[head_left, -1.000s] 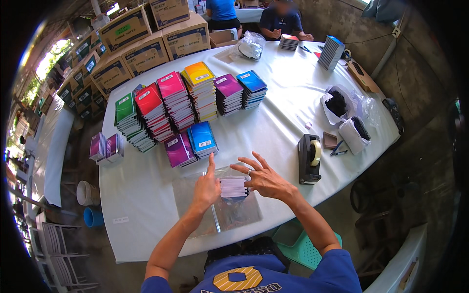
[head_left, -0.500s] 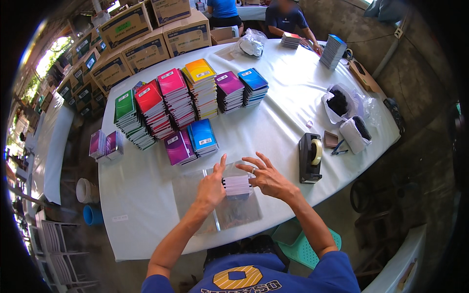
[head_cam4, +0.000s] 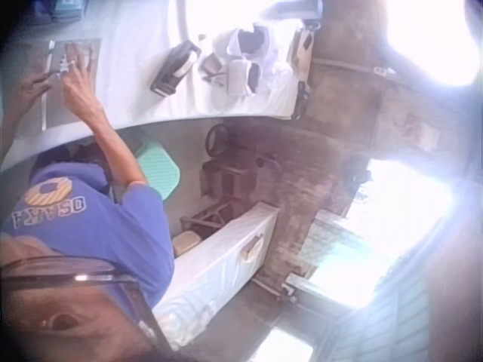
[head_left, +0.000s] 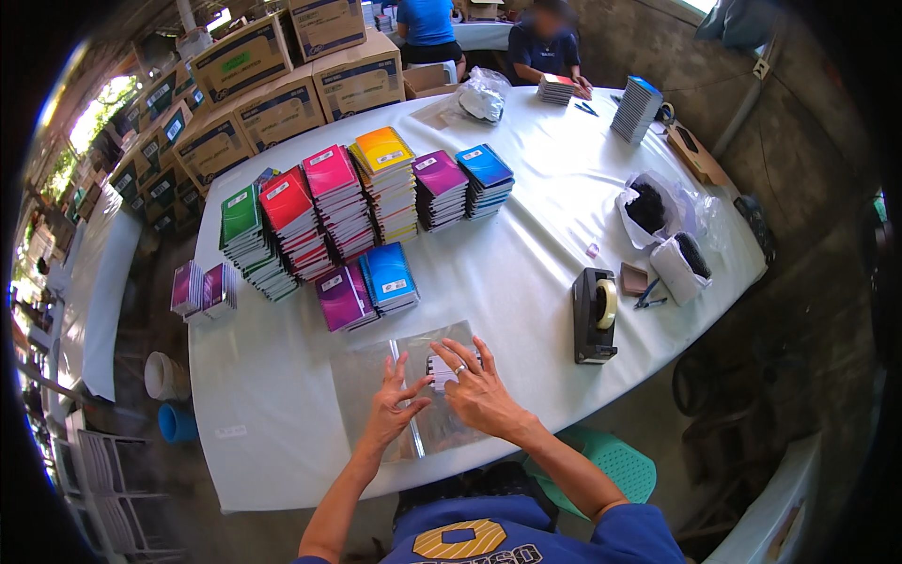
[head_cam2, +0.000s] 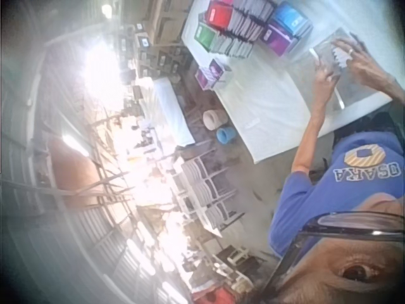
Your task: The person stacks spiral notebooks, places them into a clear plastic sleeve, and seals the package with tape from a dispenser.
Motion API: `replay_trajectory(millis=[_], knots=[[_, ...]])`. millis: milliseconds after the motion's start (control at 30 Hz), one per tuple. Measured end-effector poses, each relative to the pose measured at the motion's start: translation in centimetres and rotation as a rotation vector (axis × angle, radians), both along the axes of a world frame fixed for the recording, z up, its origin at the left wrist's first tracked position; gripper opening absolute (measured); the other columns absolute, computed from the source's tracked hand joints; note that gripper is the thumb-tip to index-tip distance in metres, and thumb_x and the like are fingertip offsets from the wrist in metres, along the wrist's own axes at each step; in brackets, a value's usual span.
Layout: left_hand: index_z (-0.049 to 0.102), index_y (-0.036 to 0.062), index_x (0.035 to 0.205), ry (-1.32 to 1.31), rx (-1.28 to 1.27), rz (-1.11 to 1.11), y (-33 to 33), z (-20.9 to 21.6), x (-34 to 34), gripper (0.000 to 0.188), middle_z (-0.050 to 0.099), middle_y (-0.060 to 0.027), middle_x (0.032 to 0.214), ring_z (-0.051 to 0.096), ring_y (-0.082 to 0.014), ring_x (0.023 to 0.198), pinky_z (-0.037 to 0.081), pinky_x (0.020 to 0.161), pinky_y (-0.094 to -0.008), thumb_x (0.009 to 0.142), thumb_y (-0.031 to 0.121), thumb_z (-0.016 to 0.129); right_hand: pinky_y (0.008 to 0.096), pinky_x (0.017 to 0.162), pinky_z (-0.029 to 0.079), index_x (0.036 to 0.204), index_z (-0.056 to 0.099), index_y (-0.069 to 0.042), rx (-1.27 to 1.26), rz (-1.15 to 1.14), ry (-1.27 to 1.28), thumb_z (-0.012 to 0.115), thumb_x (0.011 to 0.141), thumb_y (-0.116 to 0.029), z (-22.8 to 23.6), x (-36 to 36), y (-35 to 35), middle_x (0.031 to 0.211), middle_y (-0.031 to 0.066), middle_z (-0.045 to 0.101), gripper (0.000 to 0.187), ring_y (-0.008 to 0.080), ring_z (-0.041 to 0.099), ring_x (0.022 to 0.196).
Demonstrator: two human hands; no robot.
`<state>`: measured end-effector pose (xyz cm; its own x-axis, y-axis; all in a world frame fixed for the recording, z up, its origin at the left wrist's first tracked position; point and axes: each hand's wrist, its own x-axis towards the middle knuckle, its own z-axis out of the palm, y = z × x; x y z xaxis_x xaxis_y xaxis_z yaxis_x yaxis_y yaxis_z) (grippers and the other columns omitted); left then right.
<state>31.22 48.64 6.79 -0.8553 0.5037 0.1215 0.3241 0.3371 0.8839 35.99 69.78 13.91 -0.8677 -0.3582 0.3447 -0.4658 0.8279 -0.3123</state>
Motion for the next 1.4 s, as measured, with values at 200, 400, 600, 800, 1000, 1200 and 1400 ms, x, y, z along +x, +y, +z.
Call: replay_trajectory(millis=[200, 400, 600, 800, 1000, 1200, 1400], knots=[[0.064, 0.0325, 0.126, 0.155, -0.057, -0.069, 0.4, -0.7, -1.2, 0.054, 0.025, -0.0107, 0.158, 0.015, -0.0427, 0.145, 0.023, 0.115, -0.049, 0.075, 0.024, 0.079, 0.0563, 0.116, 0.009, 0.078, 0.068, -0.004, -0.03, 0.006, -0.052, 0.074, 0.075, -0.022, 1.1, -0.3, 1.6, 0.153, 0.015, 0.03, 0.019, 0.0304, 0.02, 0.144], [0.061, 0.0345, 0.129, 0.274, -0.196, -0.166, 0.7, -0.3, -2.8, 0.063, 0.025, -0.0133, 0.157, 0.015, -0.0435, 0.145, 0.022, 0.116, -0.0496, 0.071, 0.023, 0.082, 0.0568, 0.116, 0.009, 0.084, 0.071, -0.012, -0.045, 0.076, -0.272, 0.085, 0.062, -0.027, 4.6, -0.8, 4.5, 0.157, 0.0123, 0.02, 0.031, 0.0342, 0.014, 0.145], [0.063, 0.0359, 0.126, 0.313, -0.211, -0.19, 2.3, 0.2, -3.2, 0.067, 0.025, -0.0116, 0.158, 0.014, -0.0416, 0.146, 0.022, 0.117, -0.0491, 0.066, 0.018, 0.084, 0.0568, 0.116, 0.011, 0.071, 0.068, -0.01, 0.008, 0.058, -0.204, 0.075, 0.068, -0.005, 2.3, -1.3, 6.1, 0.156, 0.0107, 0.026, 0.009, 0.0326, 0.016, 0.145], [0.063, 0.0341, 0.127, 0.312, -0.183, -0.174, 2.0, -0.5, -3.7, 0.068, 0.025, -0.0117, 0.158, 0.012, -0.0409, 0.146, 0.019, 0.118, -0.0483, 0.065, 0.014, 0.084, 0.0565, 0.114, 0.016, 0.069, 0.067, -0.01, -0.119, 0.078, -0.193, 0.075, 0.067, -0.004, 1.9, -1.5, 6.6, 0.151, 0.0104, 0.036, 0.01, 0.0339, 0.024, 0.143], [0.062, 0.0343, 0.128, 0.308, -0.182, -0.138, 1.8, -1.1, -2.5, 0.062, 0.024, -0.0114, 0.158, 0.012, -0.0414, 0.146, 0.019, 0.117, -0.0509, 0.07, 0.025, 0.083, 0.0523, 0.112, 0.027, 0.079, 0.071, -0.014, -0.714, 0.053, -0.238, 0.082, 0.065, -0.011, -0.1, -0.9, 8.8, 0.148, 0.01, 0.041, 0.018, 0.0308, 0.03, 0.14], [0.062, 0.0314, 0.128, 0.104, 0.045, -0.063, 2.5, -1.4, -1.7, 0.063, 0.023, -0.011, 0.158, 0.007, -0.0342, 0.148, 0.015, 0.118, -0.0483, 0.069, 0.018, 0.084, 0.0494, 0.114, 0.027, 0.112, 0.073, -0.027, -0.727, -0.041, -0.291, 0.086, 0.063, -0.025, -6.8, 0.6, 8.5, 0.151, 0.0092, 0.037, 0.051, 0.0313, 0.03, 0.138], [0.063, 0.0346, 0.127, 0.157, 0.065, -0.088, 1.8, -2.2, -2.2, 0.061, 0.021, -0.008, 0.159, 0.01, -0.0352, 0.148, 0.019, 0.118, -0.0474, 0.07, 0.023, 0.083, 0.051, 0.11, 0.031, 0.118, 0.07, -0.027, -0.74, -0.05, -0.276, 0.085, 0.065, -0.024, -8.4, 1.0, 6.7, 0.15, 0.0095, 0.038, 0.055, 0.0326, 0.033, 0.137]])
